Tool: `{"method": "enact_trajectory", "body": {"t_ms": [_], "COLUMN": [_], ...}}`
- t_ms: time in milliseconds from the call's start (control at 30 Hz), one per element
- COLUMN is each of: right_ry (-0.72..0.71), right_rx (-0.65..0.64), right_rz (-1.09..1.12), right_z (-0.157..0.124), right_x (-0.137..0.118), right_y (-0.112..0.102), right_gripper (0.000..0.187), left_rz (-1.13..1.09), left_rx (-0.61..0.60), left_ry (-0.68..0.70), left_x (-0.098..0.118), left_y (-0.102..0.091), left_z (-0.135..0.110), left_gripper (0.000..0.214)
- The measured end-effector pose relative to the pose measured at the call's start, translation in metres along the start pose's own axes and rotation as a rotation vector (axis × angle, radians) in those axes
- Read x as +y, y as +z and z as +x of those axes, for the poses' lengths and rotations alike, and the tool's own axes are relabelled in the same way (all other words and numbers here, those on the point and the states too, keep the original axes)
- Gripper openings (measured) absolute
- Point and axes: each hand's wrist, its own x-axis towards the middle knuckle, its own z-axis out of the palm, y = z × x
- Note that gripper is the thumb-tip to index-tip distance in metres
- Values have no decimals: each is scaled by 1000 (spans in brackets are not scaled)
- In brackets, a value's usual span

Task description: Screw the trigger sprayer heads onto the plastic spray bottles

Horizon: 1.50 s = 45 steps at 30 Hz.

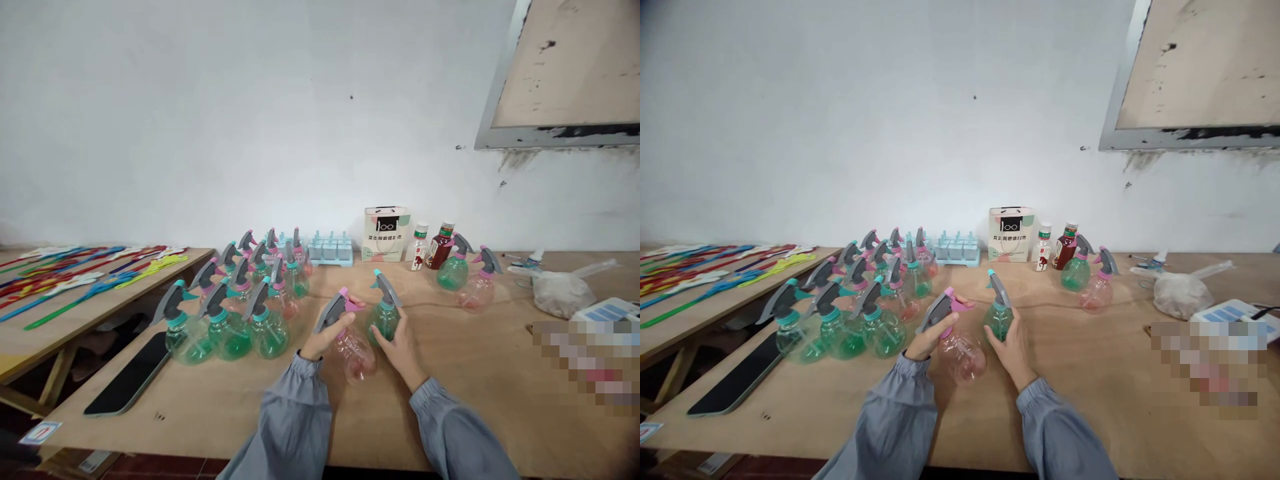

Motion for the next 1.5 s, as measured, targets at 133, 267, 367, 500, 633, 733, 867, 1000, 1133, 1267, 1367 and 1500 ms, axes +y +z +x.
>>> {"method": "enact_trajectory", "body": {"t_ms": [133,267,367,500,633,733,867,1000,1133,1267,1367,1500], "right_ry": [8,21,23,30,22,34,38,37,34,25,23,12], "right_rx": [-3,-10,-13,-14,-7,-14,-24,-18,-6,-22,-19,-22], "right_rz": [-32,-47,-36,-38,-25,-21,-6,-2,5,3,-11,-19], "right_z": [0,0,0,0,0,0,1,1,1,1,0,-2], "right_x": [0,0,0,0,0,-1,-2,-2,-2,-1,0,1], "right_y": [-1,-1,-1,-1,-2,-2,-4,-3,-2,-3,-3,-1], "right_gripper": [78,80,80,80,79,79,79,77,75,76,76,75], "left_rz": [74,282,445,582,784,925,1017,1048,1074,980,918,887], "left_rx": [200,231,274,473,562,499,464,475,478,497,523,515], "left_ry": [82,189,162,106,106,95,67,-28,-154,-178,-180,-171], "left_x": [-3,-2,-12,-37,-66,-84,-96,-98,-101,-111,-119,-122], "left_y": [-1,-5,-9,-16,-18,-15,-10,-13,-22,-26,-27,-30], "left_z": [5,12,18,27,27,19,13,31,72,116,139,158], "left_gripper": [33,32,44,42,27,44,61,64,63,63,60,58]}}
